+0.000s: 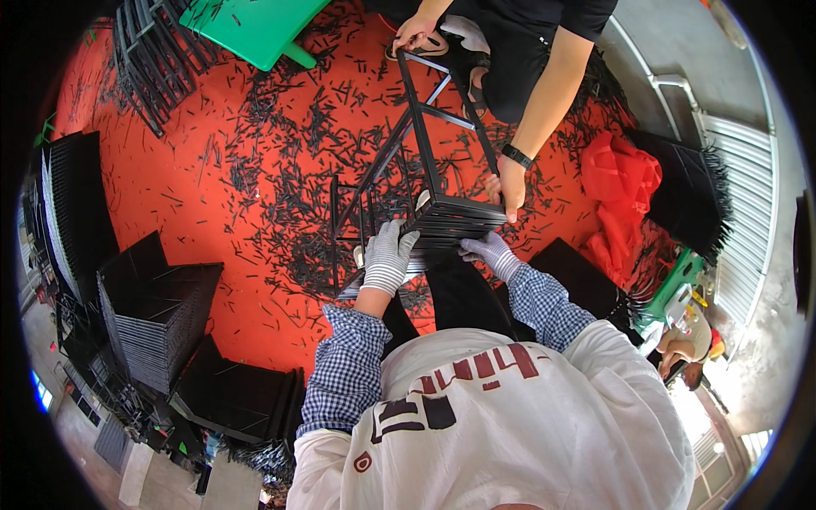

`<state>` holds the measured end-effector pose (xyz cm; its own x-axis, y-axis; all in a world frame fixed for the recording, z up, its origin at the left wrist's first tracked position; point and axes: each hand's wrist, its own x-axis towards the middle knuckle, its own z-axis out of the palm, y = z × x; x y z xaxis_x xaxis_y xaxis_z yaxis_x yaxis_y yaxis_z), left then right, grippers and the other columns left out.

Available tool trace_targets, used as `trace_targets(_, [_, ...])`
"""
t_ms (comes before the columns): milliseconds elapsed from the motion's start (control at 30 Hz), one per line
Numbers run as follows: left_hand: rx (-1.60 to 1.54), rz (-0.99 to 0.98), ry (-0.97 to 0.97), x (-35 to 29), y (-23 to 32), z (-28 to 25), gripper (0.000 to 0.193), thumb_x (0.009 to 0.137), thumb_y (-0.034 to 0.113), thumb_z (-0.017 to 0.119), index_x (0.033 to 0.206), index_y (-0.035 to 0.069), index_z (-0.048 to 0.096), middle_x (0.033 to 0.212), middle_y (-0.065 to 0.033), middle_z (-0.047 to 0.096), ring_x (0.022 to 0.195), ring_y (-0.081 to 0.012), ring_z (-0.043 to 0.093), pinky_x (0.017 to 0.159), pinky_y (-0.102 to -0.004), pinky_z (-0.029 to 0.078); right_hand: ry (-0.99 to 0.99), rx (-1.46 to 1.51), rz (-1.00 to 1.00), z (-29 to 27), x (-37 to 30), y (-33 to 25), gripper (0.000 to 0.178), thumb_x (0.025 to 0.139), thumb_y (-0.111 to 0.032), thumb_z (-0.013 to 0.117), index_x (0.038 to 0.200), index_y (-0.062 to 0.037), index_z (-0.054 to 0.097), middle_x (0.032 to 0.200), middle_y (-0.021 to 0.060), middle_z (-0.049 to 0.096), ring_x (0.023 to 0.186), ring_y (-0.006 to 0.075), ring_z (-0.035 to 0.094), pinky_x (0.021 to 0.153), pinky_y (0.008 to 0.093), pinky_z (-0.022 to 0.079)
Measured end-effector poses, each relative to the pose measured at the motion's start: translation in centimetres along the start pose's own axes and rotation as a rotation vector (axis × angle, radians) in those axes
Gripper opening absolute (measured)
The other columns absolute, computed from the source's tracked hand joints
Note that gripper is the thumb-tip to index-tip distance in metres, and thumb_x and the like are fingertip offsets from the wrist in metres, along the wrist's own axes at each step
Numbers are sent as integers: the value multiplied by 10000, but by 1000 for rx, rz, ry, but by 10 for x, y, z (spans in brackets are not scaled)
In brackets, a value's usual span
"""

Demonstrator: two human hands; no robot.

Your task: The person handles woven furniture frames, then weaves plastic wicker strips onto a metal frame by hand, securing the strips with a pneumatic staple gun and trimming them with pliers.

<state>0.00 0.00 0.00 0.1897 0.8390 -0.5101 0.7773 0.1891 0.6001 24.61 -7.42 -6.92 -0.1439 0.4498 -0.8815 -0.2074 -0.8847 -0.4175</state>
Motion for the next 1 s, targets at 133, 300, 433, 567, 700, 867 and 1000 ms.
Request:
trace_targets(133, [-5,13,0,0,1,3,419,932,405,548,1148,48,584,1057,-157,602,934,-410,572,847,-491,445,3,2,-2,0,-4,-3,332,877,-133,695,1132,45,577,1010,117,665,839,186,672,713,299,588])
trace_targets(300, [25,18,0,2,0,7,424,934,406,544,1157,48,580,1066,-159,601,941,-412,571,854,-490,442,8,19,-4,-3,-6,-1,328,879,-137,693,1128,45,580,1010,115,665,839,189,671,709,298,588])
trace_targets(433, [31,23,-8,2,-1,7,437,934,407,544,1185,50,570,1085,-163,599,956,-412,571,869,-485,441,12,22,-13,-3,-6,1,333,885,-147,689,1134,43,580,1013,114,665,838,196,672,700,293,587])
trace_targets(567, [44,9,-12,0,0,7,444,933,408,545,1195,49,567,1093,-167,599,957,-414,571,872,-485,443,-4,-15,26,0,-9,-6,341,912,-130,649,1180,47,533,1054,142,637,901,224,662,770,331,573])
trace_targets(700, [17,16,-14,0,-1,7,448,932,409,547,1195,46,567,1098,-168,600,955,-418,571,870,-488,446,14,20,8,-2,-7,-2,322,890,-145,684,1129,47,585,1014,122,665,837,196,672,699,292,587])
trace_targets(867, [21,14,-20,1,-4,7,448,931,401,553,1199,42,566,1108,-166,601,961,-422,570,871,-491,447,11,33,0,-2,-6,-1,325,892,-144,682,1129,51,573,998,123,662,830,198,672,705,298,587])
trace_targets(1000, [25,-6,-21,1,-2,5,443,931,398,553,1200,46,566,1112,-165,600,970,-422,567,874,-493,446,19,35,2,1,-5,-2,329,893,-148,683,1129,50,569,991,130,658,829,203,671,710,305,588])
